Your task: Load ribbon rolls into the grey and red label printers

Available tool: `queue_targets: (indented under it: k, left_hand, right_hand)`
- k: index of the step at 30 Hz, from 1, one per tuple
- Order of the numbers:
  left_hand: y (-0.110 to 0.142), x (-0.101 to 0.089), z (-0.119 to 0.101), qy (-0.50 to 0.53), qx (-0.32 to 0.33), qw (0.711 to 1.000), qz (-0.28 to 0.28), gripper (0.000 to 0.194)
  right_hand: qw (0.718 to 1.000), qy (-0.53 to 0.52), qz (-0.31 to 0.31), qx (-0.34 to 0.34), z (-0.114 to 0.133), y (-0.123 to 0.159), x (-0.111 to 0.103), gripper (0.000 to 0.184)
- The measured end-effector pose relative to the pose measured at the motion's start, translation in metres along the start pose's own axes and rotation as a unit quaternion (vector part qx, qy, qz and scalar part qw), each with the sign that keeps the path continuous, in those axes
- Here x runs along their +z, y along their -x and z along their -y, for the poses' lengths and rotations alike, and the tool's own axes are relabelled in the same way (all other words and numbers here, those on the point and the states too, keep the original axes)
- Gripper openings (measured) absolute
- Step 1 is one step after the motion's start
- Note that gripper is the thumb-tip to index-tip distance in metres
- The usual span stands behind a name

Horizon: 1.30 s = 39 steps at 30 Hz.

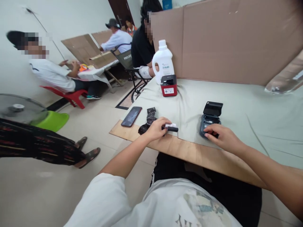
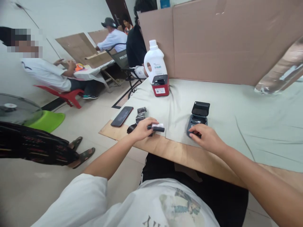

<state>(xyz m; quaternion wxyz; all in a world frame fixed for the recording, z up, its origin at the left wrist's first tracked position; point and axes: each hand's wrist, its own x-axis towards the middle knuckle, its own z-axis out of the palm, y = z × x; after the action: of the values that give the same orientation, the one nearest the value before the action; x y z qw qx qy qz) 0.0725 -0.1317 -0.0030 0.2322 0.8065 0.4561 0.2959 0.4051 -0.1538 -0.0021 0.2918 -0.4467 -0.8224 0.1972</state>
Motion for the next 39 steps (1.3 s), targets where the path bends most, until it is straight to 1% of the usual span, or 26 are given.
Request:
queue_targets:
  k: [3,5,7,9,10,13,15,16,17,19,20,21,22,23,24,25,26,27,28,29,31,33,34,36,39]
  left_hand:
    - [0.008,0.000,0.003,-0.102,0.019,0.994,0.045,0.041]
    - [0.007,-0.009,0.004,-0.144,0.022,0.986,0.082,0.048]
    - [0.003,-0.019,0.009,-0.172,0.007,0.980,0.101,0.058]
    - [-0.002,-0.026,0.017,-0.209,-0.026,0.973,0.097,0.065]
    - [-0.005,-0.026,0.020,-0.228,-0.043,0.968,0.095,0.065]
    - [-0.015,-0.024,0.030,-0.256,-0.063,0.957,0.119,0.056]
    - [-0.021,-0.028,0.031,-0.246,-0.054,0.958,0.138,0.050]
    - [-0.023,-0.035,0.029,-0.237,-0.051,0.961,0.133,0.048]
    - [-0.025,-0.044,0.025,-0.225,-0.051,0.966,0.113,0.049]
    - [-0.029,-0.065,0.012,-0.187,-0.058,0.980,0.044,0.049]
    - [-0.031,-0.074,0.002,-0.151,-0.061,0.987,0.011,0.047]
    - [-0.033,-0.081,-0.010,-0.096,-0.057,0.994,-0.001,0.044]
    - [-0.036,-0.084,-0.023,-0.024,-0.044,0.999,0.016,0.043]
    - [-0.039,-0.082,-0.037,0.054,-0.025,0.997,0.054,0.041]
    - [-0.043,-0.076,-0.051,0.125,-0.004,0.986,0.109,0.041]
    - [-0.048,-0.065,-0.065,0.181,0.016,0.970,0.164,0.040]
    - [-0.055,-0.050,-0.076,0.216,0.033,0.953,0.209,0.039]
    - [-0.062,-0.031,-0.086,0.230,0.045,0.943,0.238,0.036]
    - [-0.072,-0.011,-0.093,0.230,0.057,0.940,0.245,0.034]
    - [-0.082,0.010,-0.097,0.218,0.071,0.945,0.234,0.031]
    - [-0.104,0.051,-0.098,0.174,0.083,0.962,0.192,0.028]
    - [-0.123,0.084,-0.092,0.133,0.079,0.975,0.161,0.027]
    - [-0.131,0.096,-0.089,0.111,0.074,0.979,0.152,0.027]
    - [-0.141,0.113,-0.083,0.066,0.068,0.985,0.145,0.029]
    - [-0.144,0.122,-0.078,0.018,0.067,0.988,0.141,0.030]
  right_hand:
    - [0.997,0.023,-0.024,-0.069,0.002,-0.001,0.006,0.013]
    - [0.992,0.035,-0.039,-0.113,0.002,0.000,0.005,0.011]
    - [0.987,0.045,-0.057,-0.140,0.000,0.003,0.001,0.011]
    - [0.984,0.054,-0.082,-0.146,-0.005,0.006,-0.004,0.010]
    - [0.983,0.058,-0.096,-0.142,-0.008,0.008,-0.007,0.010]
    - [0.981,0.069,-0.130,-0.128,-0.018,0.010,-0.013,0.010]
    - [0.979,0.077,-0.140,-0.129,-0.025,0.011,-0.017,0.010]
    - [0.978,0.082,-0.143,-0.131,-0.028,0.011,-0.019,0.009]
    - [0.976,0.089,-0.148,-0.133,-0.031,0.012,-0.022,0.009]
    - [0.973,0.103,-0.163,-0.129,-0.038,0.013,-0.028,0.009]
    - [0.970,0.111,-0.175,-0.125,-0.041,0.014,-0.030,0.009]
    - [0.968,0.117,-0.189,-0.120,-0.044,0.014,-0.032,0.009]
    - [0.964,0.123,-0.205,-0.116,-0.048,0.014,-0.033,0.009]
    - [0.960,0.130,-0.223,-0.112,-0.050,0.014,-0.032,0.009]
    - [0.955,0.137,-0.241,-0.107,-0.053,0.013,-0.031,0.011]
    - [0.950,0.143,-0.259,-0.103,-0.056,0.013,-0.028,0.016]
    - [0.945,0.149,-0.273,-0.100,-0.058,0.012,-0.025,0.023]
    - [0.941,0.153,-0.284,-0.098,-0.060,0.013,-0.021,0.032]
    - [0.939,0.156,-0.292,-0.099,-0.061,0.013,-0.017,0.041]
    - [0.937,0.157,-0.294,-0.102,-0.063,0.014,-0.013,0.048]
    - [0.939,0.157,-0.285,-0.113,-0.064,0.017,-0.007,0.057]
    - [0.944,0.152,-0.266,-0.126,-0.064,0.021,-0.005,0.059]
    - [0.946,0.149,-0.256,-0.132,-0.063,0.023,-0.005,0.059]
    - [0.948,0.143,-0.247,-0.141,-0.062,0.025,-0.006,0.056]
    - [0.946,0.143,-0.247,-0.152,-0.059,0.025,-0.009,0.048]
